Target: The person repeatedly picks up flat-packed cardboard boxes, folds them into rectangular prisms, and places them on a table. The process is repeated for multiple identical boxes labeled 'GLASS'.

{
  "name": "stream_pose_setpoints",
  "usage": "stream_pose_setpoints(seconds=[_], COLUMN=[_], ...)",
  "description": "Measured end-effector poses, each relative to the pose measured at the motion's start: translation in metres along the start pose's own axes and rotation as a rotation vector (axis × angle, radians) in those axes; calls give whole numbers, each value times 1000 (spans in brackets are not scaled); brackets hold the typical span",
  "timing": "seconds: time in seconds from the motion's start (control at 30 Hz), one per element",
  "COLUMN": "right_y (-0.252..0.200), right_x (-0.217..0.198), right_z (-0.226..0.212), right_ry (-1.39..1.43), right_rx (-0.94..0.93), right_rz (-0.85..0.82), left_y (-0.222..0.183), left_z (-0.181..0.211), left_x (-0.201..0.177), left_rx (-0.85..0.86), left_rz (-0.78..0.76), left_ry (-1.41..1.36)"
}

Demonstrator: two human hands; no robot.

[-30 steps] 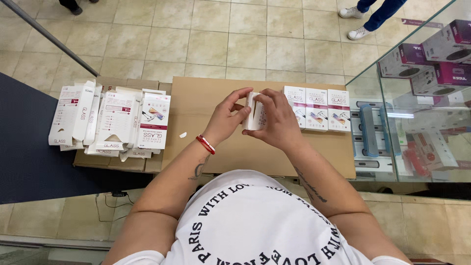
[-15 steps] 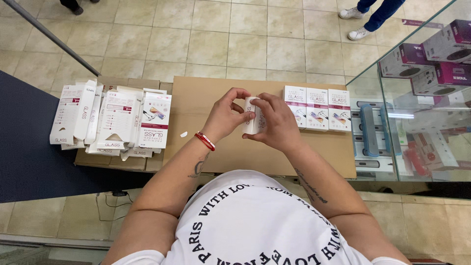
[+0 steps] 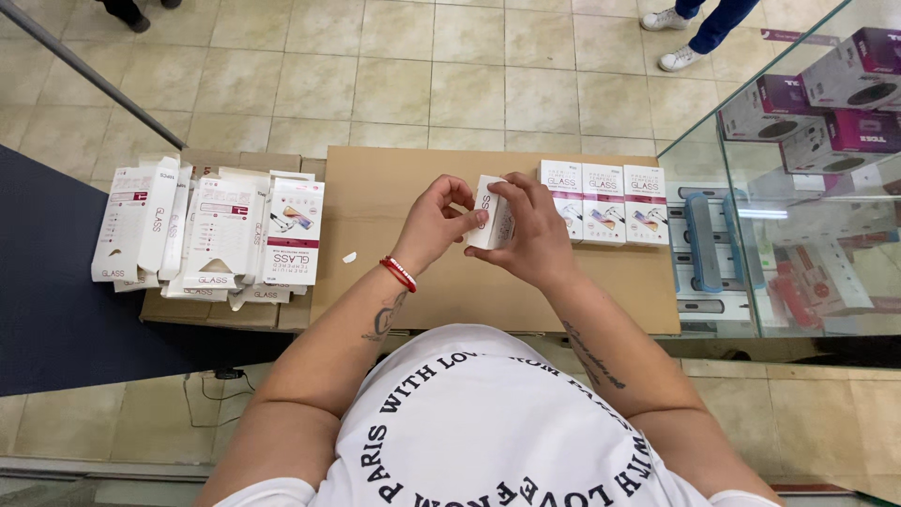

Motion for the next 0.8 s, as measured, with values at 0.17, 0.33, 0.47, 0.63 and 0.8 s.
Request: stream_pose_setpoints(seconds=[0.17, 0.33, 0.47, 0.63, 0.8], right_y=[-2, -10, -31, -73, -98], right_x=[-7, -13, -1, 5, -11], right_z=[7, 1, 41, 96, 98], right_ry=[-42, -247, -166, -290, -237], right_rx=[52, -44, -2, 229, 275], right_rz=[67, 157, 63, -175, -87], left_y=[-4, -12, -1, 23, 51], left_z=[-2, 6, 4, -12, -48], left_x=[12, 21, 3, -22, -8], left_rx=[-23, -79, -62, -43, -100], left_rz=[16, 49, 124, 248, 232], left_ry=[-9, 334, 397, 341, 160])
Point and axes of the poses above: each hand's wrist, its own y-axis towards the middle knuckle, its own x-axis out of the palm, z = x × y, the point moved 10 cm from there along y, towards the middle knuckle, and after that the axes turned 1 degree about -x, right-handed, at the moved point
